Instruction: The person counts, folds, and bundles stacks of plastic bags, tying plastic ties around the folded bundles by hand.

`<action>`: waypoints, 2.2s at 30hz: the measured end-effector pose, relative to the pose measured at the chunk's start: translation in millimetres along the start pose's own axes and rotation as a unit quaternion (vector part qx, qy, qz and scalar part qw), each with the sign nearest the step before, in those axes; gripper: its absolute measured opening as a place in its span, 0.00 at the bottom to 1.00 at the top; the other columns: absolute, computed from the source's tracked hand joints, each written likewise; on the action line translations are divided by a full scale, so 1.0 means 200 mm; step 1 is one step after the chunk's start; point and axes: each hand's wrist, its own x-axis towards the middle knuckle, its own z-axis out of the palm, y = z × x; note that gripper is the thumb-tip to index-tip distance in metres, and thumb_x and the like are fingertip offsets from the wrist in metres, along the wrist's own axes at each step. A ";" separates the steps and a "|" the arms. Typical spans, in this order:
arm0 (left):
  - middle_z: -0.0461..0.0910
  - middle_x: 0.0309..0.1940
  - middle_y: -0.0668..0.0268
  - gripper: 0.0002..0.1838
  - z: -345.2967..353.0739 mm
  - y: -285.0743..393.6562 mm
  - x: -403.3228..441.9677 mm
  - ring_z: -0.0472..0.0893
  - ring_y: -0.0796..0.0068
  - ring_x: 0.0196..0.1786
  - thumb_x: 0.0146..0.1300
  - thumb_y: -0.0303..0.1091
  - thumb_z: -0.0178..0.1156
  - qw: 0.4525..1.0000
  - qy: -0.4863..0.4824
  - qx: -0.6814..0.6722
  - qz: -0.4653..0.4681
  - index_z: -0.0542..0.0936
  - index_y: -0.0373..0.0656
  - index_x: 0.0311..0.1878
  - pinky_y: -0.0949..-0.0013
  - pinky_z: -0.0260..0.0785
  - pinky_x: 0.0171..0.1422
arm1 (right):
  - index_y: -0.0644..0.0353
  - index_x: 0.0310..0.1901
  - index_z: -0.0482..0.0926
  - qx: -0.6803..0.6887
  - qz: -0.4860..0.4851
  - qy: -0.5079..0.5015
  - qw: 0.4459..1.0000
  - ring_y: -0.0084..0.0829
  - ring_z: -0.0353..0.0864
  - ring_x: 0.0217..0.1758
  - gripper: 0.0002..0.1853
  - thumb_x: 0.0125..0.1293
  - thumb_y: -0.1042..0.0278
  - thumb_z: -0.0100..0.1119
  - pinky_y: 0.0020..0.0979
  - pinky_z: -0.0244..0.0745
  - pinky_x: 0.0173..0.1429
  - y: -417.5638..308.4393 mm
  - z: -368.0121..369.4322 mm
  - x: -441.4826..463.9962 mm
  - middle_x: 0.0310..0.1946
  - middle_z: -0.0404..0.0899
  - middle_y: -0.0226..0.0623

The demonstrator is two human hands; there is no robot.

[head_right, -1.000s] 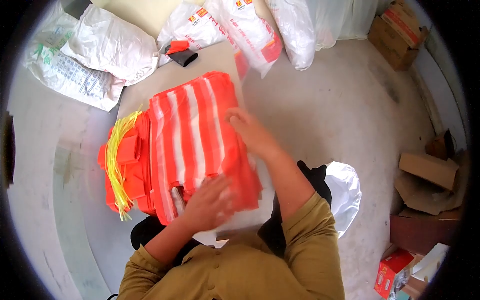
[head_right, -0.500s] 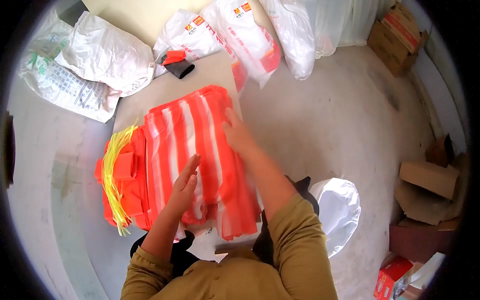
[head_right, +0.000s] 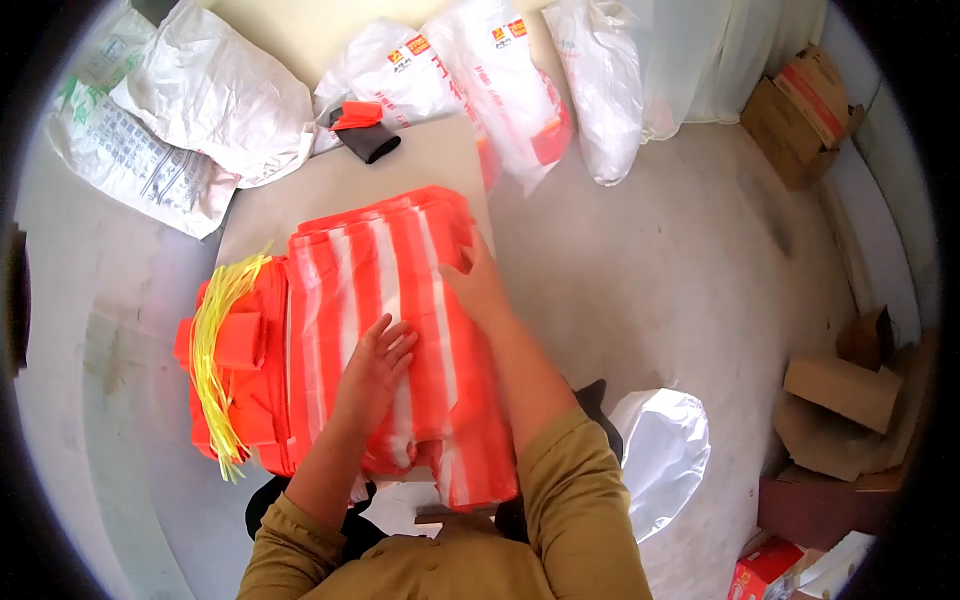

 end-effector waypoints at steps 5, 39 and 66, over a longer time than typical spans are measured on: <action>0.65 0.79 0.57 0.36 0.06 0.08 0.08 0.68 0.59 0.79 0.84 0.54 0.47 0.999 -0.001 -0.017 0.044 0.55 0.44 0.85 0.59 0.58 0.83 | 0.62 0.72 0.74 -0.130 -0.074 0.028 0.988 0.48 0.79 0.69 0.33 0.66 0.68 0.70 0.42 0.73 0.73 -0.03 0.04 0.00 0.65 0.81 0.52; 0.83 0.60 0.61 0.16 -0.04 0.19 0.29 0.83 0.66 0.62 0.79 0.28 0.51 0.989 0.020 -0.143 -0.027 0.75 0.42 0.66 0.51 0.78 0.70 | 0.60 0.71 0.74 -0.235 -0.129 -0.133 0.954 0.47 0.77 0.71 0.33 0.67 0.60 0.72 0.44 0.74 0.73 -0.33 0.16 -0.24 0.68 0.78 0.49; 0.83 0.59 0.59 0.17 -0.10 0.08 0.31 0.83 0.64 0.61 0.76 0.22 0.48 0.993 0.059 -0.099 -0.013 0.76 0.38 0.64 0.54 0.78 0.69 | 0.58 0.73 0.74 -0.201 -0.214 0.103 0.951 0.39 0.75 0.74 0.30 0.71 0.63 0.68 0.37 0.69 0.76 -0.27 0.08 -0.14 0.70 0.78 0.42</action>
